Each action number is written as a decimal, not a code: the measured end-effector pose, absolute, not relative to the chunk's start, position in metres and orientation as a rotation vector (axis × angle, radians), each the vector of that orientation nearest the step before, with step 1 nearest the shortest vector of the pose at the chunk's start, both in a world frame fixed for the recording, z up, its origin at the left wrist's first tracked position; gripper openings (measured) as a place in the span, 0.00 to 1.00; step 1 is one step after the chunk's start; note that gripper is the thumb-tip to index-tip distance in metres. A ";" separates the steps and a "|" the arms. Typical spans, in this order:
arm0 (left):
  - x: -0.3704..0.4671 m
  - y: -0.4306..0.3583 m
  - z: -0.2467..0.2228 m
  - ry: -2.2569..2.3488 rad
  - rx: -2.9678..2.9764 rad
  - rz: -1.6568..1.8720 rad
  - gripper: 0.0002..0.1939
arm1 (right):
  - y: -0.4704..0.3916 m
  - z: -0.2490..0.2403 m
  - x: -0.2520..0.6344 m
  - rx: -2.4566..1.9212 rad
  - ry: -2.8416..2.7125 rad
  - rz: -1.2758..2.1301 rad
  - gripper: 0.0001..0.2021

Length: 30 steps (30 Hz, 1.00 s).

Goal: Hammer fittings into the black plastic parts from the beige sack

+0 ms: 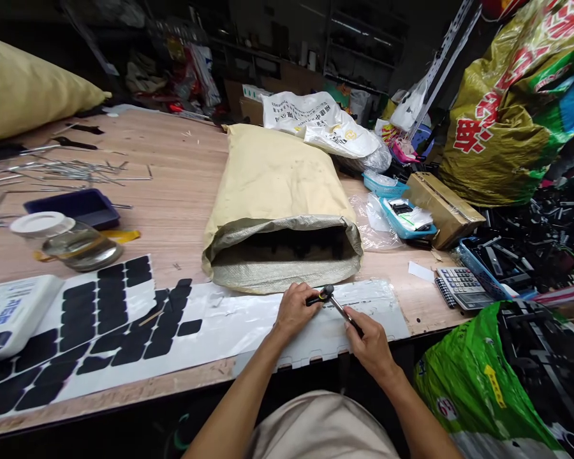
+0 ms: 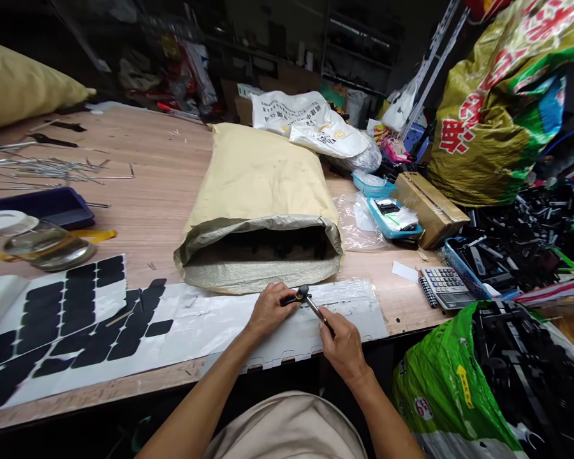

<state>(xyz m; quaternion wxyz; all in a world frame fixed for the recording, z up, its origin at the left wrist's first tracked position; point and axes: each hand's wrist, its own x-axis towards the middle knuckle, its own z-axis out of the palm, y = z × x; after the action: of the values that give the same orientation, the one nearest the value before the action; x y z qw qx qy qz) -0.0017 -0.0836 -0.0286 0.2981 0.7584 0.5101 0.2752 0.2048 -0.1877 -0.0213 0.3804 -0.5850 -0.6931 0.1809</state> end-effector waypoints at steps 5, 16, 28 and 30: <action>-0.002 -0.081 -0.032 1.360 2.022 0.713 0.07 | -0.168 -0.028 0.223 -1.559 -1.259 0.795 0.21; -0.030 -0.174 0.003 0.891 1.601 0.482 0.14 | -0.152 -0.037 0.238 -1.382 -0.774 1.016 0.21; -0.043 -0.215 -0.102 1.418 1.302 -0.011 0.29 | -0.156 -0.042 0.231 -1.430 -0.888 0.988 0.27; -0.038 -0.208 -0.105 1.496 1.372 -0.082 0.28 | -0.157 -0.042 0.231 -1.435 -0.889 0.988 0.28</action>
<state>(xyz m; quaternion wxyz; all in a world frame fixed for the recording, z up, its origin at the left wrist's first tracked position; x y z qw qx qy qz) -0.0379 -0.2083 -0.1048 0.5268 0.5740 0.6260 -0.0345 0.2309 -0.1567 -0.0423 0.5589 -0.6083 -0.3771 0.4188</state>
